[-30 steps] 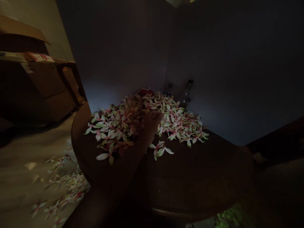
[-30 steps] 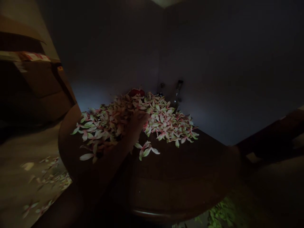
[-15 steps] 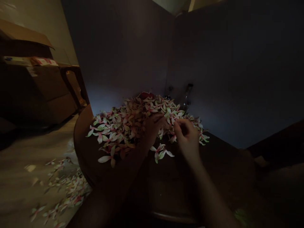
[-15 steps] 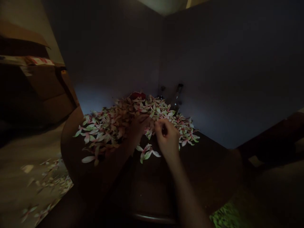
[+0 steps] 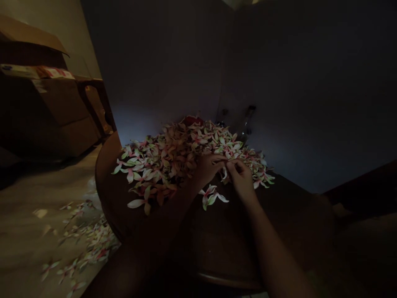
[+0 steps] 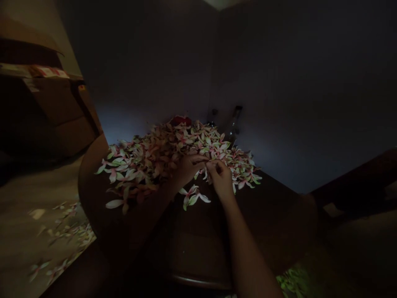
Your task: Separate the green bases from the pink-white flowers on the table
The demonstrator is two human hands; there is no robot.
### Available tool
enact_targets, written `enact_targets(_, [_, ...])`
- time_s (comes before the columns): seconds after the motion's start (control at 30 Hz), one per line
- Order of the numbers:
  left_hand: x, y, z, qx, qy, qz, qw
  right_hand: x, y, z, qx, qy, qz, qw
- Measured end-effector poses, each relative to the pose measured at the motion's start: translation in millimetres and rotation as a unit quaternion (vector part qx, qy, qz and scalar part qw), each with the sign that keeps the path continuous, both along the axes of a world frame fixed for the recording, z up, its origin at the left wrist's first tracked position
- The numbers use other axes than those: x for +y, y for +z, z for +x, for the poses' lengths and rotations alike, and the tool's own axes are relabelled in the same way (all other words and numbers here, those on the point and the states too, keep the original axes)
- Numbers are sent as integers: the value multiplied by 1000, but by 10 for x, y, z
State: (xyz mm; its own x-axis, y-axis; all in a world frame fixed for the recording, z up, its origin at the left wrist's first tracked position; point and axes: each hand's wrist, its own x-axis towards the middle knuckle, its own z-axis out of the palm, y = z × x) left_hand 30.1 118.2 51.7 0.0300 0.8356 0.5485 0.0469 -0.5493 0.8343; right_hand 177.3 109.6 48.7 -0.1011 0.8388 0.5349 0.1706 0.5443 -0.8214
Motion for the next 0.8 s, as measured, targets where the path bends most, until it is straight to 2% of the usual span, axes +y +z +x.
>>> enact_targets(0.1, [9, -5, -6, 10, -4, 5, 1000, 35, -17, 46, 8, 12, -5, 1000])
enact_targets(0.3, [-17, 3, -5, 39, 11, 6, 999, 45, -22, 81, 0, -40, 15, 999])
enact_targets(0.5, [-24, 1, -11, 40, 4, 0, 999, 64, -26, 125, -26, -35, 14, 999])
enact_targets(0.8, [-26, -6, -8, 29, -2, -12, 1000, 22, 25, 141, -11, -16, -3, 1000])
